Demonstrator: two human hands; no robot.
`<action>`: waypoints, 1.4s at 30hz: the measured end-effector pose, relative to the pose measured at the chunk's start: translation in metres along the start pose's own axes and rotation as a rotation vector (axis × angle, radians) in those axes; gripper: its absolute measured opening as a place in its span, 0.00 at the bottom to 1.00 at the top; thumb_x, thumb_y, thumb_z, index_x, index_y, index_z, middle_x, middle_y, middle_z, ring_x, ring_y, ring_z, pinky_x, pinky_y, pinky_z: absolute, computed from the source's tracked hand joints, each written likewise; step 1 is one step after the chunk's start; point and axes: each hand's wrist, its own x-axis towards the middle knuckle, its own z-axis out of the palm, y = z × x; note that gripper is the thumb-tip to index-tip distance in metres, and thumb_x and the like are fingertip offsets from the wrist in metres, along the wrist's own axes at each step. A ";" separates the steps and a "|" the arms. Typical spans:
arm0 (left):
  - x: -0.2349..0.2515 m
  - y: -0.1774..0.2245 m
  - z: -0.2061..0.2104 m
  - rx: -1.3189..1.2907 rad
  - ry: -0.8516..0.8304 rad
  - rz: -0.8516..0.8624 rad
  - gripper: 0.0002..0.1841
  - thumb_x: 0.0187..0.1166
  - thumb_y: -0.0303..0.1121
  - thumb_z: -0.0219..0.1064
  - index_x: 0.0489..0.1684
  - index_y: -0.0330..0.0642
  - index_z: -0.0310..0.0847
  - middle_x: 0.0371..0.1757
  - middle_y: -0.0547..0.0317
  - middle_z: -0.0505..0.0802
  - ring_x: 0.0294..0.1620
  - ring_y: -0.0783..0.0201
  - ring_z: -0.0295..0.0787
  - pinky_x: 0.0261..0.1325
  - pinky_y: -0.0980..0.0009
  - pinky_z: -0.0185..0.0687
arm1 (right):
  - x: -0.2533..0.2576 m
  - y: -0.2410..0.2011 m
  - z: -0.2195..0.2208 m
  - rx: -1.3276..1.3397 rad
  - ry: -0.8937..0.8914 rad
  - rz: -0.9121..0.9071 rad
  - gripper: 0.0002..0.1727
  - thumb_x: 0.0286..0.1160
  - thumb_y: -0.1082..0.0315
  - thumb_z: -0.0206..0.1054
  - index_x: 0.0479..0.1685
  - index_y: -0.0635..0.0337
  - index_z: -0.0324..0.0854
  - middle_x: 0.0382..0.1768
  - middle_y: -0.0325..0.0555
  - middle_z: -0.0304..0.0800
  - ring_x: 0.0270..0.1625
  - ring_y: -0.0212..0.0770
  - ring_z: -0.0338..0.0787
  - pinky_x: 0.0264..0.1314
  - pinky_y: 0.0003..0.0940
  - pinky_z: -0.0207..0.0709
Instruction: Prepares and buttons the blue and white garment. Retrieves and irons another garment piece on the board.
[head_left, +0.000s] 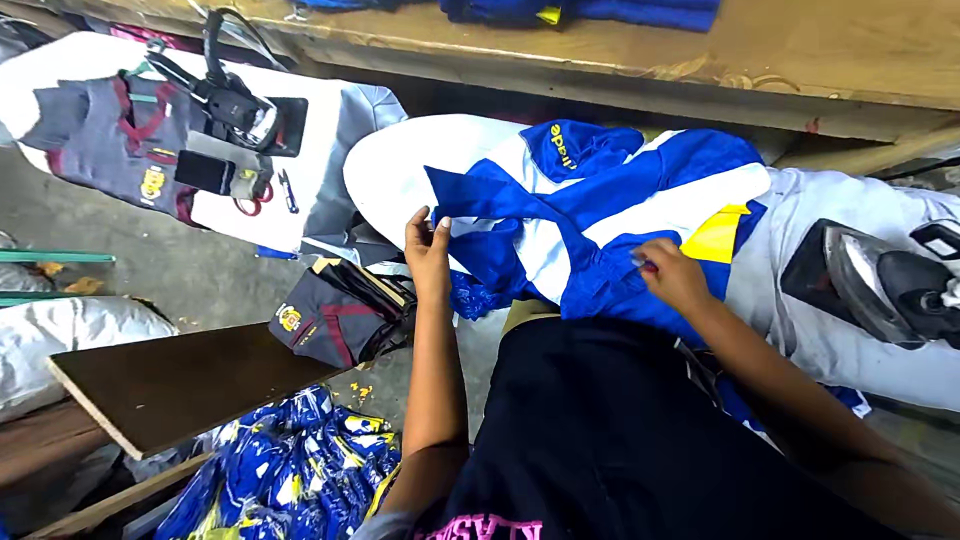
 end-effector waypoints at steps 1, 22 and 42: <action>-0.002 0.006 -0.006 0.019 -0.033 0.004 0.21 0.85 0.32 0.64 0.71 0.28 0.73 0.52 0.56 0.88 0.50 0.73 0.86 0.59 0.73 0.83 | 0.004 -0.003 -0.013 0.093 -0.026 0.076 0.15 0.79 0.79 0.65 0.61 0.75 0.84 0.60 0.72 0.87 0.57 0.71 0.90 0.59 0.70 0.80; 0.184 0.112 -0.057 0.876 -0.120 0.174 0.37 0.83 0.44 0.66 0.85 0.25 0.61 0.84 0.16 0.64 0.85 0.27 0.62 0.86 0.39 0.59 | 0.161 -0.075 -0.170 0.016 0.347 -0.066 0.27 0.83 0.57 0.67 0.69 0.71 0.78 0.63 0.68 0.86 0.65 0.57 0.87 0.74 0.54 0.75; -0.018 -0.077 -0.026 0.625 -0.161 -0.454 0.20 0.89 0.38 0.61 0.59 0.24 0.81 0.54 0.28 0.90 0.59 0.35 0.88 0.67 0.36 0.78 | 0.050 0.005 -0.019 0.009 0.136 0.500 0.20 0.85 0.67 0.63 0.65 0.77 0.76 0.58 0.78 0.85 0.63 0.77 0.85 0.65 0.76 0.73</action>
